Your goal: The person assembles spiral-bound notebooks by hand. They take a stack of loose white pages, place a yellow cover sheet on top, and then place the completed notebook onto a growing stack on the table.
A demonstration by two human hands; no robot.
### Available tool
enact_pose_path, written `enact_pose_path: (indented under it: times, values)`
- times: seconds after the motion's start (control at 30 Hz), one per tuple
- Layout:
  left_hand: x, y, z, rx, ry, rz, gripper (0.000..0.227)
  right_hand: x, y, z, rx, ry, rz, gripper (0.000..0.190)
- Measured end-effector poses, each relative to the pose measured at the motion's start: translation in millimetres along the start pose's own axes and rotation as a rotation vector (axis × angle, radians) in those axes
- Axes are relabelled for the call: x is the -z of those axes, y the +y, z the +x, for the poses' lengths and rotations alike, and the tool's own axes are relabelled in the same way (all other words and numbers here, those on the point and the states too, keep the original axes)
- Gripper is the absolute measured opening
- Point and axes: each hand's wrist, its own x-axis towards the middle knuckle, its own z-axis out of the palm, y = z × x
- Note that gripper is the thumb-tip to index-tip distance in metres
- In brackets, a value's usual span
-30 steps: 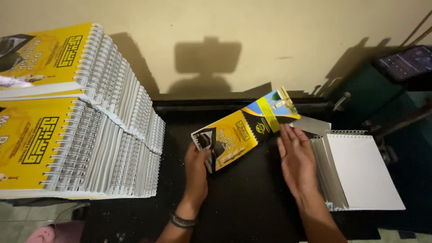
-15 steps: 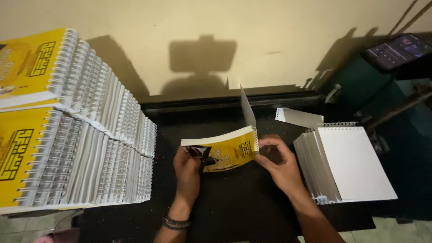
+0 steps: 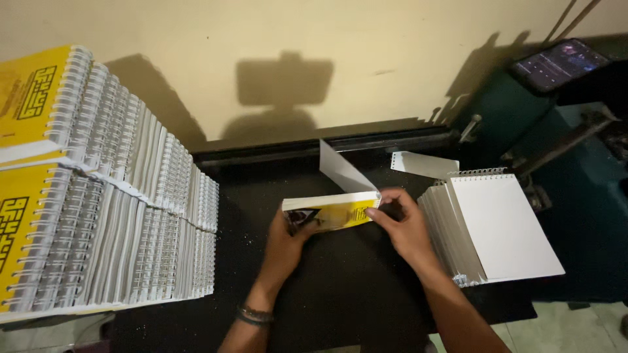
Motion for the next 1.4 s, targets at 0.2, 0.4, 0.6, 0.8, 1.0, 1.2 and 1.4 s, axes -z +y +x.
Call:
enact_pose_path:
  times: [0.2, 0.4, 0.6, 0.8, 1.0, 1.2, 1.4]
  values:
    - [-4, 30, -12, -0.191, 0.119, 0.058, 0.098, 4, 7, 5, 0.103, -0.129, -0.052, 0.025]
    - [3, 11, -7, -0.226, 0.044, -0.008, 0.097, -3, -5, 2, 0.149, -0.185, -0.122, 0.027]
    - [7, 4, -4, -0.084, 0.039, -0.061, 0.035, -5, 17, 5, 0.092, -0.136, -0.082, 0.029]
    - [6, -11, -2, -0.199, 0.088, 0.051, 0.036, -6, 45, 8, 0.327, -0.138, -0.093, 0.022]
    - [11, -13, -11, -0.140, 0.048, 0.020, 0.029, -13, 11, -5, 0.141, -0.061, -0.292, 0.037]
    - [12, -30, -9, -0.307, 0.017, 0.043, 0.040, -24, -27, -19, 0.031, -0.071, -0.308, 0.035]
    - [19, -24, -18, 0.034, -0.016, 0.223, 0.052, -19, -9, -7, -0.052, -0.145, -0.330, 0.040]
